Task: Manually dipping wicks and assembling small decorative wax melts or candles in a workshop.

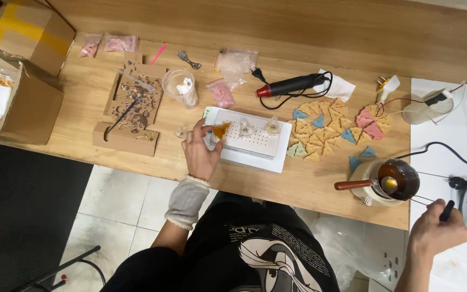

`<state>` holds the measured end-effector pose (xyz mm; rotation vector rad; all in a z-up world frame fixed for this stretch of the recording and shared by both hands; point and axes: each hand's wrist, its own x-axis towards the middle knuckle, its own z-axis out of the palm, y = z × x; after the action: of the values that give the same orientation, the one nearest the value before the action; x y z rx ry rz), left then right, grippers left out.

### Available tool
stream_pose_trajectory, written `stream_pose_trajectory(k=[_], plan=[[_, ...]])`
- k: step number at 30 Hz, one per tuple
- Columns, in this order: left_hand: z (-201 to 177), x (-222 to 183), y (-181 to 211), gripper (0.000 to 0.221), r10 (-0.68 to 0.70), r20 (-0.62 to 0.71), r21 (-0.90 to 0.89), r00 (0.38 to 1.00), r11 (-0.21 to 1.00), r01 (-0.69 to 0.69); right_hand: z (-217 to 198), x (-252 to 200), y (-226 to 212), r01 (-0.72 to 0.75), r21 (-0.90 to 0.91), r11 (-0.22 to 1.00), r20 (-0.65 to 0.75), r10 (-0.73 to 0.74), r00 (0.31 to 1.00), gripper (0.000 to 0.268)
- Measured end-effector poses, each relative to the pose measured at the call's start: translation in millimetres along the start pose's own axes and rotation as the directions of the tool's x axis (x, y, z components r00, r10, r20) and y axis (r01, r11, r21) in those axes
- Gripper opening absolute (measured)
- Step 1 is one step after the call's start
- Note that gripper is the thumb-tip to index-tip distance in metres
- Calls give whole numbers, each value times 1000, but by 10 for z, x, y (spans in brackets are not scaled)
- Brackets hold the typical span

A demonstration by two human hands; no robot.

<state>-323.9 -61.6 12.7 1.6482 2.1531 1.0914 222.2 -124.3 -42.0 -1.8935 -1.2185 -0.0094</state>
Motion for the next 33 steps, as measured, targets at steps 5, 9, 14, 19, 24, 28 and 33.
stream_pose_trajectory(k=[5, 9, 14, 19, 24, 28, 33], plan=[[195, -27, -75, 78, 15, -50, 15, 999, 1000, -14, -2, 55, 106, 64, -61, 996, -9, -65, 998, 27], [99, -42, 75, 84, -2, -33, 18, 999, 1000, 3, -35, 63, -24, 55, -91, 994, 0, -56, 998, 28], [165, 24, 397, 86, 247, -143, 64, 958, 969, -240, -24, 41, -183, 21, -32, 999, 0, -21, 1000, 28], [556, 150, 955, 79, 295, 148, 160, 944, 935, -318, -51, 41, -312, -24, -7, 1000, -21, 24, 1000, 32], [754, 196, 1018, 61, 162, 252, 281, 954, 931, -233, -73, 27, -542, -93, -11, 996, -35, 92, 995, 35], [767, 216, 941, 48, 261, 210, 367, 942, 873, -323, -16, 1, -583, 3, -122, 993, -9, -4, 1000, 33], [758, 143, 1331, 49, 308, 263, -25, 914, 949, -313, 82, 13, -573, 50, -206, 977, 4, -50, 999, 29]])
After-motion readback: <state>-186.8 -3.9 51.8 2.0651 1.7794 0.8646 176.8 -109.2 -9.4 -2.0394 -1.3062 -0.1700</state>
